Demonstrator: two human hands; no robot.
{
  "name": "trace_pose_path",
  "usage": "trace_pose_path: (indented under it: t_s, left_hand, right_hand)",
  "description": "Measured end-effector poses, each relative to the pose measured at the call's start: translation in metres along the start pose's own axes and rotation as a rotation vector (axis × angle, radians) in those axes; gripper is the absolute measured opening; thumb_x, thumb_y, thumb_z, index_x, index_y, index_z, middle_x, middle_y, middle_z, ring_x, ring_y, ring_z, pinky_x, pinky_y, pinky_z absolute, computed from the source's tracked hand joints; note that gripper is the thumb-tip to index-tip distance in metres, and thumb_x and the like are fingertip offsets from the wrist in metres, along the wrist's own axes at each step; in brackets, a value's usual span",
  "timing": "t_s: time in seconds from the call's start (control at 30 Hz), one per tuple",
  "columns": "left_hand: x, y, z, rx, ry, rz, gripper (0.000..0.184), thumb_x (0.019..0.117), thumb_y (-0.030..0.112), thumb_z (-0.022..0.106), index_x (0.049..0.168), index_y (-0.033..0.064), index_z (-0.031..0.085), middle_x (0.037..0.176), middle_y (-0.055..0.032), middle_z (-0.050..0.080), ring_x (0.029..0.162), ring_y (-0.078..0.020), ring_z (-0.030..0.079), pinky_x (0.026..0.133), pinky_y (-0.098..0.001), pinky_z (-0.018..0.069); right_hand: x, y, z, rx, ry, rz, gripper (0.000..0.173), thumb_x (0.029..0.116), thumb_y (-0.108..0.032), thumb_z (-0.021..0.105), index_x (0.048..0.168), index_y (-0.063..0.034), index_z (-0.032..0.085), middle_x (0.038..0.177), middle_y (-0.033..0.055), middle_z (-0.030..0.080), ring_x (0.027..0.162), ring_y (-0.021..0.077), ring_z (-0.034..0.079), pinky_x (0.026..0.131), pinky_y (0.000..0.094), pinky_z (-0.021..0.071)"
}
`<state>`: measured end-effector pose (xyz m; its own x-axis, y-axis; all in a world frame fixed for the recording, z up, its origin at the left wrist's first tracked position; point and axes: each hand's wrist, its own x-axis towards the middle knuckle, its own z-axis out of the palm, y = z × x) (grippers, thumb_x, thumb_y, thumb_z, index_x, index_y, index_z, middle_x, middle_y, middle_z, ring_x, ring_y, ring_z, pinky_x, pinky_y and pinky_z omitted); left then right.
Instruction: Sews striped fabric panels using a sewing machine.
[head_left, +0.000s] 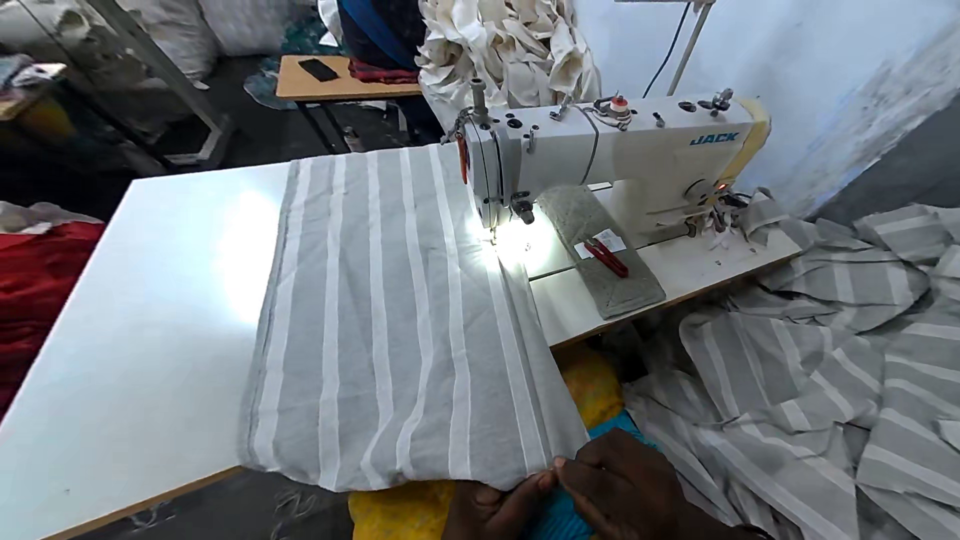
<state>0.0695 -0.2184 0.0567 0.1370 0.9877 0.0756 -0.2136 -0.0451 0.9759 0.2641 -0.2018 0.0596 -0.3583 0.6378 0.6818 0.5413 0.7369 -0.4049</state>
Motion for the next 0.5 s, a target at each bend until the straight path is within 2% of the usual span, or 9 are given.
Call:
trace_pose_path:
  t_s: [0.07, 0.13, 0.2, 0.23, 0.27, 0.33, 0.37, 0.43, 0.5]
  left_hand:
    - [0.0, -0.001, -0.003, -0.031, -0.007, 0.007, 0.019, 0.0923, 0.009, 0.073, 0.104, 0.0235, 0.076, 0.097, 0.0123, 0.078, 0.089, -0.0008, 0.073, 0.084, -0.024, 0.0622]
    - [0.001, -0.002, -0.005, -0.036, -0.028, -0.01, 0.02, 0.0929, 0.01, 0.073, 0.105, 0.026, 0.077, 0.1, 0.0152, 0.078, 0.092, 0.0025, 0.072, 0.087, -0.0218, 0.0608]
    - [0.0, 0.001, -0.012, 0.054, -0.094, -0.093, 0.012, 0.0953, 0.011, 0.07, 0.1, 0.0195, 0.077, 0.095, 0.0137, 0.077, 0.089, 0.0032, 0.071, 0.086, -0.0221, 0.0606]
    - [0.0, 0.003, -0.017, 0.194, -0.177, -0.144, 0.009, 0.0974, 0.012, 0.067, 0.094, 0.0112, 0.076, 0.09, 0.0084, 0.076, 0.085, -0.0002, 0.071, 0.083, -0.0254, 0.0597]
    - [0.002, 0.007, -0.023, 0.364, -0.326, -0.18, 0.022, 0.1008, 0.016, 0.062, 0.092, 0.0021, 0.076, 0.092, -0.0014, 0.076, 0.087, -0.009, 0.07, 0.084, -0.0342, 0.0564]
    - [0.016, 0.019, -0.027, 0.644, -0.676, -0.151, 0.034, 0.1072, 0.024, 0.052, 0.116, 0.0023, 0.076, 0.126, -0.0099, 0.073, 0.118, -0.0228, 0.07, 0.102, -0.0498, 0.0535]
    - [0.023, 0.025, -0.024, 0.718, -0.687, -0.122, 0.034, 0.1069, 0.027, 0.053, 0.119, 0.0041, 0.076, 0.127, -0.0106, 0.073, 0.117, -0.0258, 0.07, 0.1, -0.0536, 0.0542]
    - [0.044, 0.023, -0.026, 0.819, -0.455, -0.053, 0.035, 0.1041, 0.033, 0.057, 0.12, 0.0077, 0.075, 0.121, -0.0081, 0.075, 0.111, -0.0244, 0.072, 0.096, -0.0526, 0.057]
    - [0.069, 0.005, -0.038, 1.046, -0.119, 0.067, 0.041, 0.1021, 0.042, 0.056, 0.121, 0.0103, 0.075, 0.129, -0.0075, 0.071, 0.122, -0.0273, 0.067, 0.104, -0.0538, 0.0525]
  right_hand:
    - [-0.003, 0.001, 0.004, -0.074, 0.017, 0.019, 0.015, 0.1027, -0.03, 0.062, 0.113, -0.0222, 0.069, 0.097, -0.0003, 0.061, 0.095, 0.014, 0.059, 0.088, 0.025, 0.0486]
    - [-0.001, 0.003, 0.006, -0.123, 0.007, -0.005, 0.013, 0.1052, -0.028, 0.055, 0.115, -0.0264, 0.064, 0.112, -0.0033, 0.062, 0.112, 0.0146, 0.056, 0.105, 0.0324, 0.0408]
    - [0.001, 0.008, 0.004, -0.046, -0.055, -0.019, 0.014, 0.1045, -0.017, 0.055, 0.106, -0.0202, 0.069, 0.103, -0.0014, 0.07, 0.102, 0.0155, 0.064, 0.099, 0.032, 0.0487]
    - [0.0, 0.014, 0.003, -0.013, -0.157, 0.016, 0.015, 0.1024, -0.015, 0.057, 0.1, -0.0186, 0.071, 0.098, -0.0007, 0.073, 0.095, 0.0159, 0.068, 0.091, 0.0322, 0.0536]
    - [-0.003, 0.024, 0.004, 0.006, -0.314, 0.077, 0.016, 0.1003, -0.013, 0.058, 0.097, -0.0165, 0.074, 0.095, 0.0016, 0.075, 0.092, 0.0189, 0.071, 0.085, 0.0358, 0.0567]
    - [-0.007, 0.045, 0.016, 0.04, -0.746, 0.299, 0.022, 0.1008, -0.01, 0.056, 0.104, -0.0056, 0.076, 0.102, 0.0161, 0.075, 0.099, 0.035, 0.072, 0.088, 0.0525, 0.0561]
    - [-0.004, 0.056, 0.025, 0.056, -0.92, 0.401, 0.026, 0.1033, -0.012, 0.051, 0.112, -0.0025, 0.074, 0.11, 0.0212, 0.072, 0.107, 0.0402, 0.069, 0.095, 0.057, 0.0517]
    - [0.013, 0.064, 0.034, 0.072, -1.115, 0.516, 0.029, 0.1055, -0.014, 0.049, 0.119, 0.0005, 0.07, 0.117, 0.025, 0.069, 0.115, 0.0435, 0.063, 0.101, 0.0591, 0.0456]
    - [0.019, 0.053, 0.035, 0.029, -1.16, 0.543, 0.028, 0.1053, -0.016, 0.051, 0.116, 0.0013, 0.07, 0.116, 0.0263, 0.067, 0.114, 0.0458, 0.062, 0.1, 0.0613, 0.0458]
